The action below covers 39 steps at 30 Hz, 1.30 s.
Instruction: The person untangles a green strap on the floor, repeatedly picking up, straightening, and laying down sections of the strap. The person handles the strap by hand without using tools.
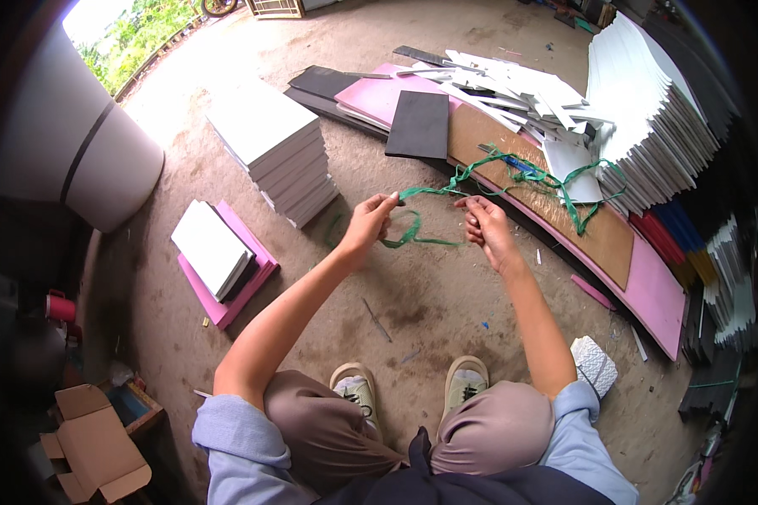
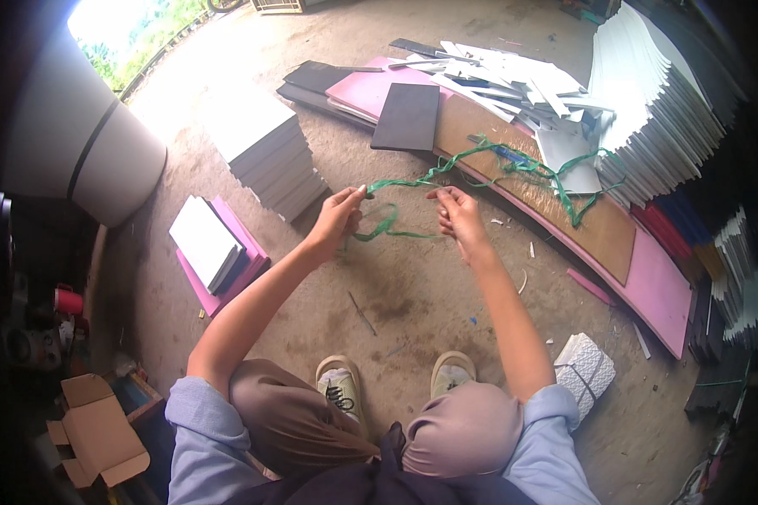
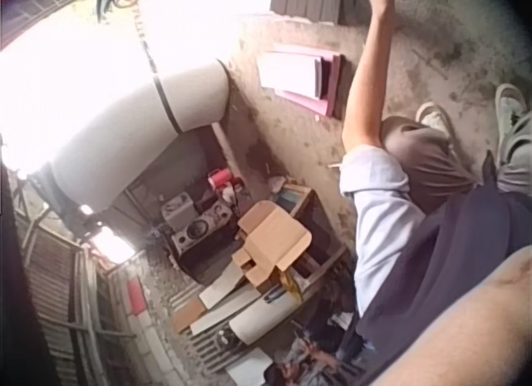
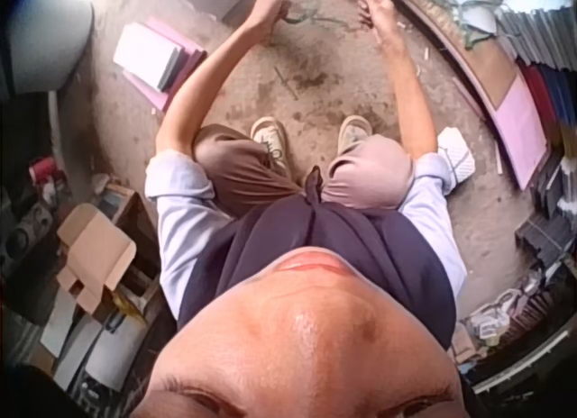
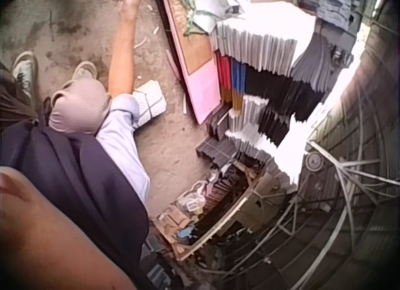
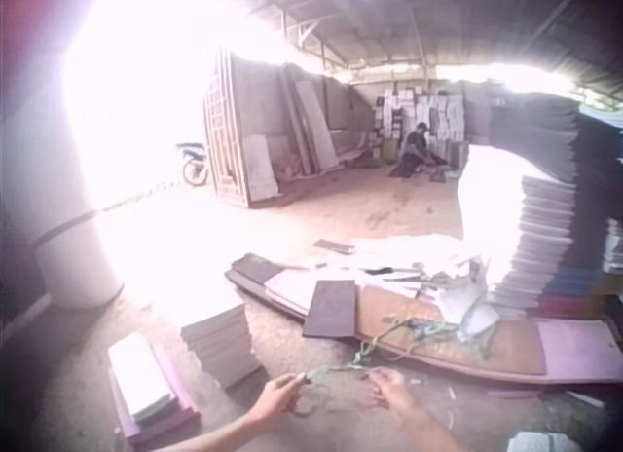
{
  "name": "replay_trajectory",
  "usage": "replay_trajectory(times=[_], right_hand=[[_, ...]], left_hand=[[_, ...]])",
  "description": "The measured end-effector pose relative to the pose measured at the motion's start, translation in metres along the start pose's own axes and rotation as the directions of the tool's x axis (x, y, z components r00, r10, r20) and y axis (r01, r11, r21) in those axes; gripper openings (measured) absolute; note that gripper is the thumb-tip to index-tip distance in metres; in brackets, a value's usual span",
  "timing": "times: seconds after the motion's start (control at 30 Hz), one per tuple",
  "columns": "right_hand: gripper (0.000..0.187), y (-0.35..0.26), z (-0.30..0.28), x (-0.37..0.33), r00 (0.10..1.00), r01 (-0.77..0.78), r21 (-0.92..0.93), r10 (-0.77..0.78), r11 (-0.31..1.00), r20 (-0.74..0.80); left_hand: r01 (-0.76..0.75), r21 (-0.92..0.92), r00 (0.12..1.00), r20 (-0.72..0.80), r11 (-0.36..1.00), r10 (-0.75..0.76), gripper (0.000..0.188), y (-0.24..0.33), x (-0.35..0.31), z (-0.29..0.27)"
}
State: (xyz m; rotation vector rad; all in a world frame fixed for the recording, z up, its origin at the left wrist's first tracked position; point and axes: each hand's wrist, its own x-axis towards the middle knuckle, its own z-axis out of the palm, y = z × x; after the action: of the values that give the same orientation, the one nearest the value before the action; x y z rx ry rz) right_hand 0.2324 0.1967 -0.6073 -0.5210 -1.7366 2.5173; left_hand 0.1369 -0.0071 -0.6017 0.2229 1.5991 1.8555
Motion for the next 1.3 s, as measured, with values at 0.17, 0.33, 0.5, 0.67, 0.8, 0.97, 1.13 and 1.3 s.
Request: replay_trajectory(times=[0.17,0.33,0.5,0.67,0.8,0.97,1.13,1.3], right_hand=[[0.02,0.008,-0.047,0.008,0.971,0.063,-0.029,-0.068,0.998,-0.23],[0.019,0.012,-0.098,0.006,0.89,0.141,-0.018,-0.135,0.99,-0.435],[0.019,0.02,-0.119,0.0,0.924,-0.043,-0.317,-0.082,0.948,-0.373],[0.023,0.033,-0.09,0.0,0.985,-0.162,-0.305,0.136,0.938,-0.103],[0.029,0.052,-0.037,-0.001,0.934,-0.32,0.287,0.25,0.903,0.255],[0.024,0.041,-0.019,0.005,0.987,-0.158,0.452,0.143,0.878,0.069],[0.015,0.04,-0.007,-0.005,0.994,0.107,-0.106,-0.108,0.989,0.004],[0.014,0.046,0.006,-0.023,0.974,0.145,-0.398,-0.059,0.906,0.221]], left_hand=[[-0.044,0.024,0.961,-0.272,0.999,0.049,0.028,-0.011,0.012,-0.036],[-0.132,0.006,0.849,-0.516,0.991,0.117,0.027,-0.019,0.023,-0.064],[-0.075,-0.061,0.957,-0.284,0.995,0.054,0.02,-0.022,0.027,-0.079],[0.005,0.119,0.998,0.068,0.993,-0.013,0.025,-0.02,0.017,-0.021],[-0.142,0.313,0.939,0.342,0.939,0.028,0.023,-0.039,0.01,-0.003],[-0.333,0.753,0.836,0.514,0.568,-0.192,0.027,-0.067,0.002,0.006],[-0.156,0.576,0.961,0.278,0.802,-0.013,0.033,-0.06,0.015,-0.009],[0.359,0.004,0.882,0.326,0.933,-0.341,0.053,-0.035,0.031,0.012]])
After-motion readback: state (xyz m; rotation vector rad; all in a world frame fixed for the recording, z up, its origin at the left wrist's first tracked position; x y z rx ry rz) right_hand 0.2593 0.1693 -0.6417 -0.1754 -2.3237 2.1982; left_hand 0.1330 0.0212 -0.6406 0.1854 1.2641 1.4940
